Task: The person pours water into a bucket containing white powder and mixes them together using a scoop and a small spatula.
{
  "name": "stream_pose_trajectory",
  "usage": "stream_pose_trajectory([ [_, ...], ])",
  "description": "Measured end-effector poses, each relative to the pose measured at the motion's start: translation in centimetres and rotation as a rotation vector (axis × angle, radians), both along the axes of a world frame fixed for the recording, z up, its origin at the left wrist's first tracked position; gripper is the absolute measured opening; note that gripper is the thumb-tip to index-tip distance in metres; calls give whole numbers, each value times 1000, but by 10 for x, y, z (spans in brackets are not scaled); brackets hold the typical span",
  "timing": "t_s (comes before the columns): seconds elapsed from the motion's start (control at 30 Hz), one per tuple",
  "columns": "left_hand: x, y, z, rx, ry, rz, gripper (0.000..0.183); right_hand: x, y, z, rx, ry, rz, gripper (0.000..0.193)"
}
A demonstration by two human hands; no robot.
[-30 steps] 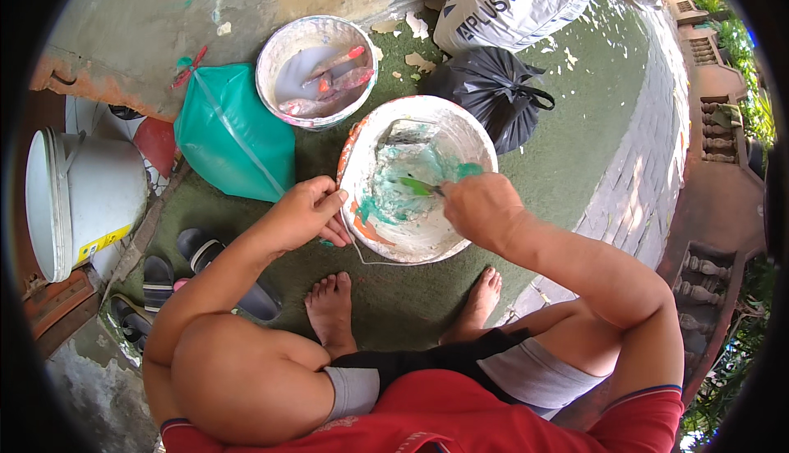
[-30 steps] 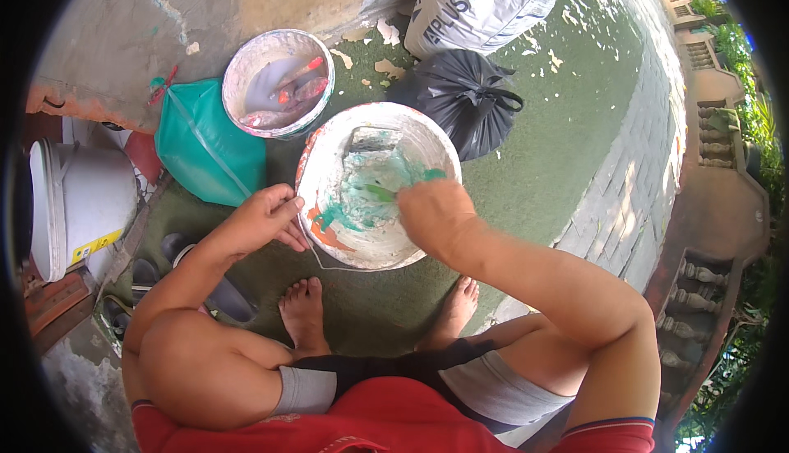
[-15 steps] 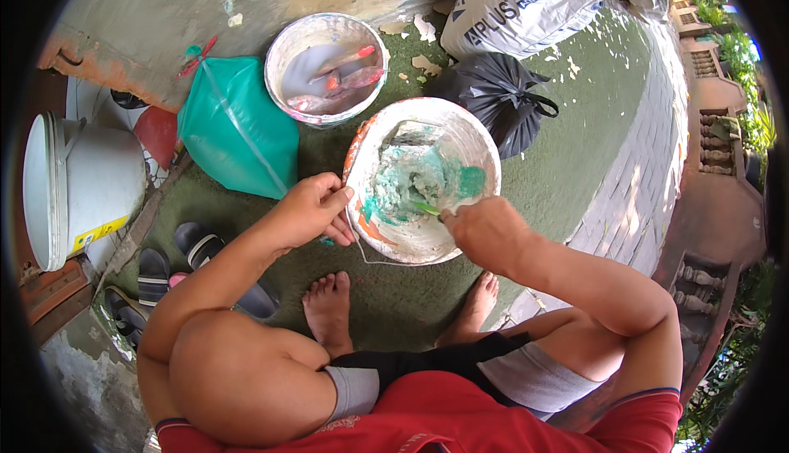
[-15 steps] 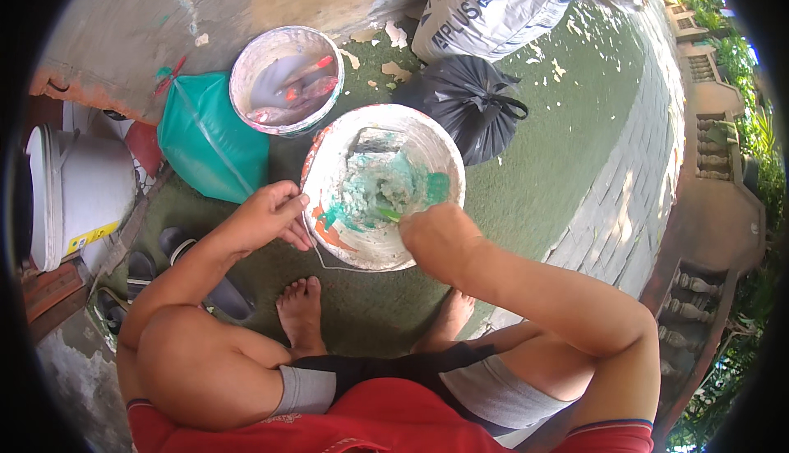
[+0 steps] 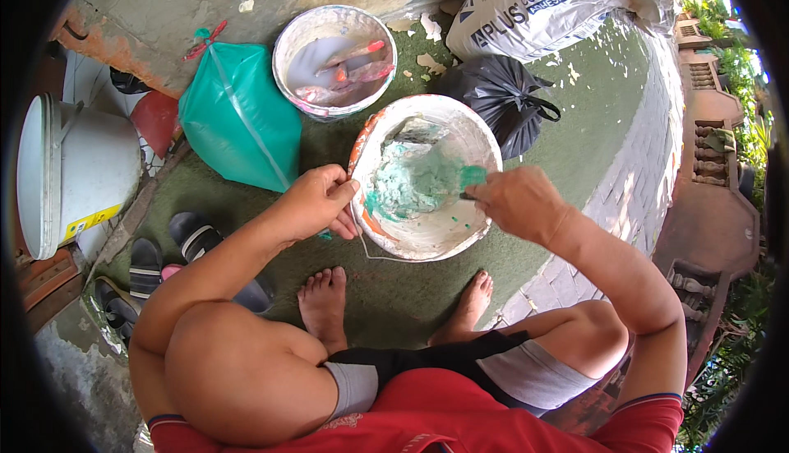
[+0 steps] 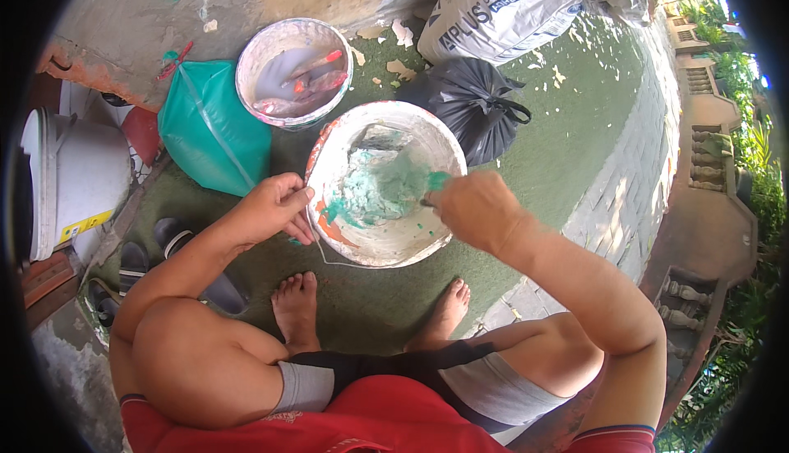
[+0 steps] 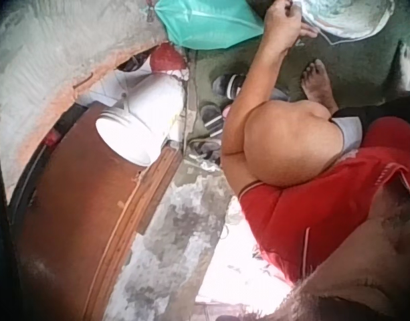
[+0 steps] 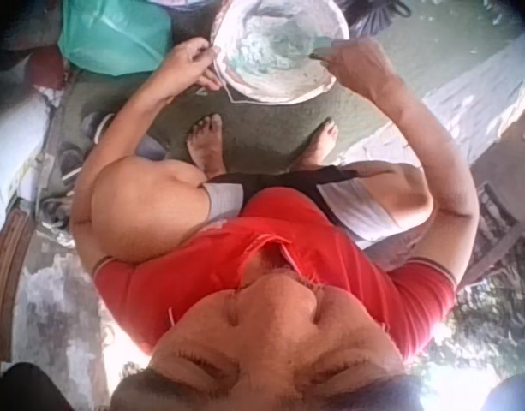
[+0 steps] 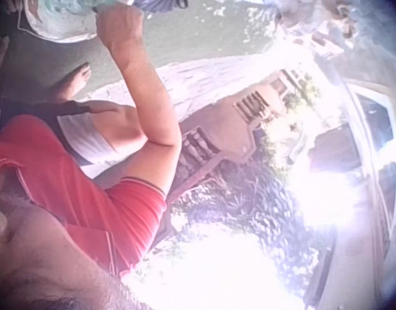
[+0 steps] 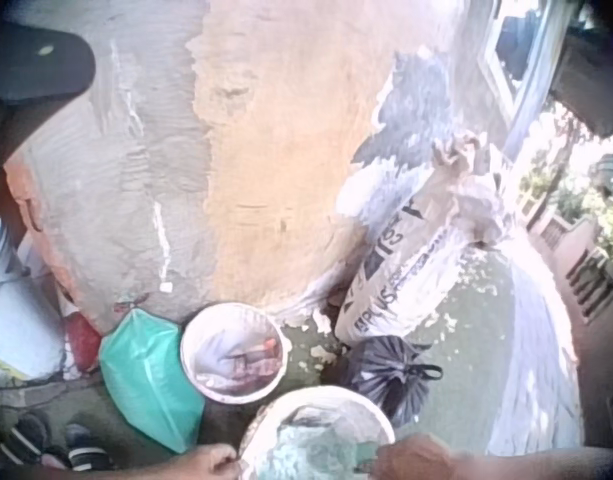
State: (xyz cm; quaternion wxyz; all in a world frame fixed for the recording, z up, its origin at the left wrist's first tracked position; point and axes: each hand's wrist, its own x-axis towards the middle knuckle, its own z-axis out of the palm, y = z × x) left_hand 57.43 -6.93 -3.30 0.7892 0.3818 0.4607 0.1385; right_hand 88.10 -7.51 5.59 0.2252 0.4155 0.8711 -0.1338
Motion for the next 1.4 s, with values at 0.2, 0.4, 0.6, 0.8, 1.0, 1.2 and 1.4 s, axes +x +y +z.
stream_pose_trajectory([
  [0.2, -1, 0, -1, 8, -15, 1, 30, 1, 19, -32, 83, -130, 212, 17],
  [0.4, -1, 0, 0, -9, -11, 1, 31, 1, 37, 44, -61, -94, 64, 18],
  [0.6, -1, 0, -2, -18, -21, -2, 30, 20, 12, 49, 259, -109, 242, 23],
  [0.8, -1, 0, 1, -26, -9, 0, 30, 19, -16, 59, 115, -119, 204, 34],
  [1.0, -2, 1, 2, -15, -5, -13, 29, 14, -10, 55, 239, -154, 238, 36],
  [1.2, -1, 0, 1, -11, -4, -9, 29, 9, -6, 69, 123, -202, 225, 32],
  [1.4, -2, 0, 0, -10, -21, -11, 29, 18, -31, 51, 42, -108, 132, 35],
])
